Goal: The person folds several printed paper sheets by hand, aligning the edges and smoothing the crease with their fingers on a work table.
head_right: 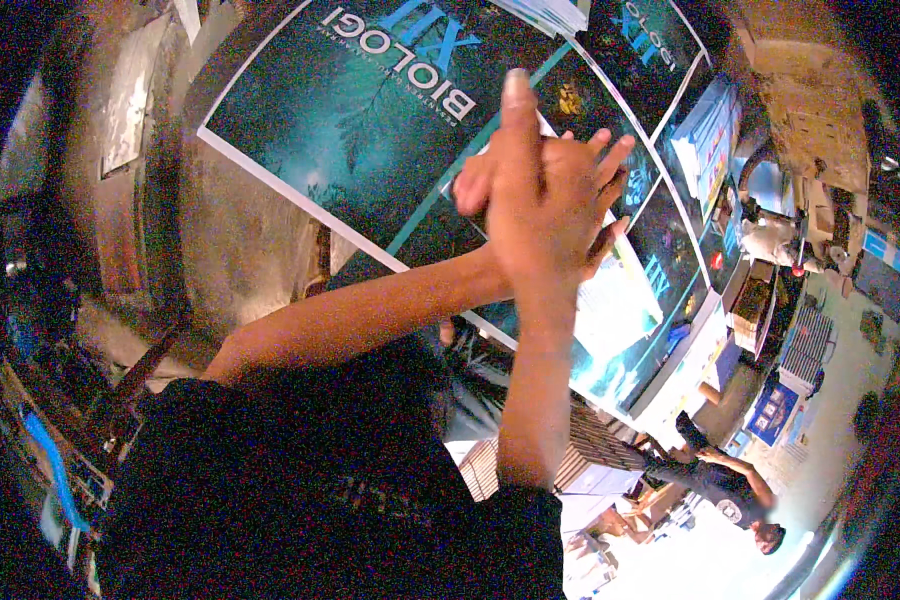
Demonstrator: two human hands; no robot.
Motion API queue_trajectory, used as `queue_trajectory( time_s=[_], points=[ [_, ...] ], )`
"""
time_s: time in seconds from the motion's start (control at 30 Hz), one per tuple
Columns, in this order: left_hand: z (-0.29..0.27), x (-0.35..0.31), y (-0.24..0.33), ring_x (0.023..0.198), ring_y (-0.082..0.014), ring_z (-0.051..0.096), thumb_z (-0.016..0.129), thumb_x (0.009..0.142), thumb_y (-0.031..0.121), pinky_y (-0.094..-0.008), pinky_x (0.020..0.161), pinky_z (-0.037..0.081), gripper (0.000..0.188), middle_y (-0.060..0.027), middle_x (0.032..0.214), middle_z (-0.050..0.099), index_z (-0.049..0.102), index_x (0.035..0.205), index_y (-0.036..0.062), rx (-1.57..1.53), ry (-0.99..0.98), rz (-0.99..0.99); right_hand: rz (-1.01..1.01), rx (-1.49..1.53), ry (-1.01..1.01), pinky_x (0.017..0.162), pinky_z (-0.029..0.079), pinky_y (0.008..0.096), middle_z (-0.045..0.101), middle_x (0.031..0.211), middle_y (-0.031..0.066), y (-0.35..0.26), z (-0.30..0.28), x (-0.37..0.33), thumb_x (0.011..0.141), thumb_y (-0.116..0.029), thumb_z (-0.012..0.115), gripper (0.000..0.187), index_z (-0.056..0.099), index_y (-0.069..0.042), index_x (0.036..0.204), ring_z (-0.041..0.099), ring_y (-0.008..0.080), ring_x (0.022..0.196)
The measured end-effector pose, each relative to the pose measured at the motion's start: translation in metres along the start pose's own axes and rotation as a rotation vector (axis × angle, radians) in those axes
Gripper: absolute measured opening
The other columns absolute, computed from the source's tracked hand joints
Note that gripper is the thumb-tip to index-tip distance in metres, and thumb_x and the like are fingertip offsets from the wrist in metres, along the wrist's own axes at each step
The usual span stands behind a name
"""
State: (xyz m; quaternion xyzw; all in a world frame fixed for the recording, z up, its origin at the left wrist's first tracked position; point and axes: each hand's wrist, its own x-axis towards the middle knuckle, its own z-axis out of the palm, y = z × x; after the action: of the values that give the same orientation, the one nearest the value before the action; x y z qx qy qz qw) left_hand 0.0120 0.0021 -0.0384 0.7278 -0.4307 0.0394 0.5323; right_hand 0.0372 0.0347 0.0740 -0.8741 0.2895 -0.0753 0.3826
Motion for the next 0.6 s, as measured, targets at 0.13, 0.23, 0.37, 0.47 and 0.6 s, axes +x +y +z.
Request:
queue_trajectory(
  time_s=[0.13,0.23,0.37,0.47,0.6],
  points=[
    [-0.003,0.004,0.005,0.15,-0.0328,0.014,0.053,0.09,0.036,-0.0552,0.122,0.005,0.069,-0.0136,0.162,0.019,0.031,0.152,0.0133,-0.002,-0.034,-0.037,-0.199,0.174,0.017,0.082,0.051,0.0511,0.062,0.055,0.017,-0.03,-0.033,-0.016,0.101,-0.056,0.039,0.076,0.062,-0.001,0.054,0.066,0.0352,0.066],
    [0.004,0.002,0.016,0.152,-0.0327,0.01,0.053,0.09,0.036,-0.0551,0.122,0.003,0.072,-0.0137,0.164,0.015,0.028,0.154,0.0133,-0.022,-0.104,-0.07,-0.234,-0.022,0.2,0.073,0.05,0.0534,0.061,0.058,0.0241,-0.002,0.0,-0.013,0.101,-0.051,0.044,0.073,0.061,0.002,0.054,0.065,0.0406,0.063],
    [-0.002,0.001,0.003,0.151,-0.0364,0.015,0.052,0.095,0.03,-0.0538,0.121,0.006,0.054,-0.0207,0.16,0.024,0.048,0.138,-0.0023,0.108,-0.022,0.115,-0.211,-0.136,0.307,0.073,0.049,0.0523,0.061,0.063,0.0284,0.023,0.014,-0.002,0.098,-0.047,0.051,0.066,0.063,0.003,0.058,0.065,0.0428,0.066],
    [-0.012,0.011,-0.012,0.151,-0.0378,0.014,0.057,0.092,0.026,-0.0562,0.12,0.008,0.063,-0.0218,0.161,0.02,0.038,0.147,0.0022,0.106,-0.024,0.188,-0.185,0.061,0.411,0.075,0.049,0.046,0.065,0.067,0.0228,0.02,-0.032,-0.016,0.096,-0.038,0.055,0.053,0.065,0.002,0.062,0.065,0.0351,0.068],
    [-0.049,0.014,0.01,0.151,-0.0402,0.009,0.069,0.086,0.033,-0.0632,0.116,0.004,0.081,-0.0232,0.163,0.012,0.03,0.154,0.0105,0.246,-0.157,0.212,-0.363,0.503,0.796,0.068,0.048,0.0328,0.065,0.067,0.009,0.062,-0.148,-0.086,0.097,-0.02,0.06,0.038,0.062,-0.002,0.064,0.062,0.0188,0.066]
  ],
)
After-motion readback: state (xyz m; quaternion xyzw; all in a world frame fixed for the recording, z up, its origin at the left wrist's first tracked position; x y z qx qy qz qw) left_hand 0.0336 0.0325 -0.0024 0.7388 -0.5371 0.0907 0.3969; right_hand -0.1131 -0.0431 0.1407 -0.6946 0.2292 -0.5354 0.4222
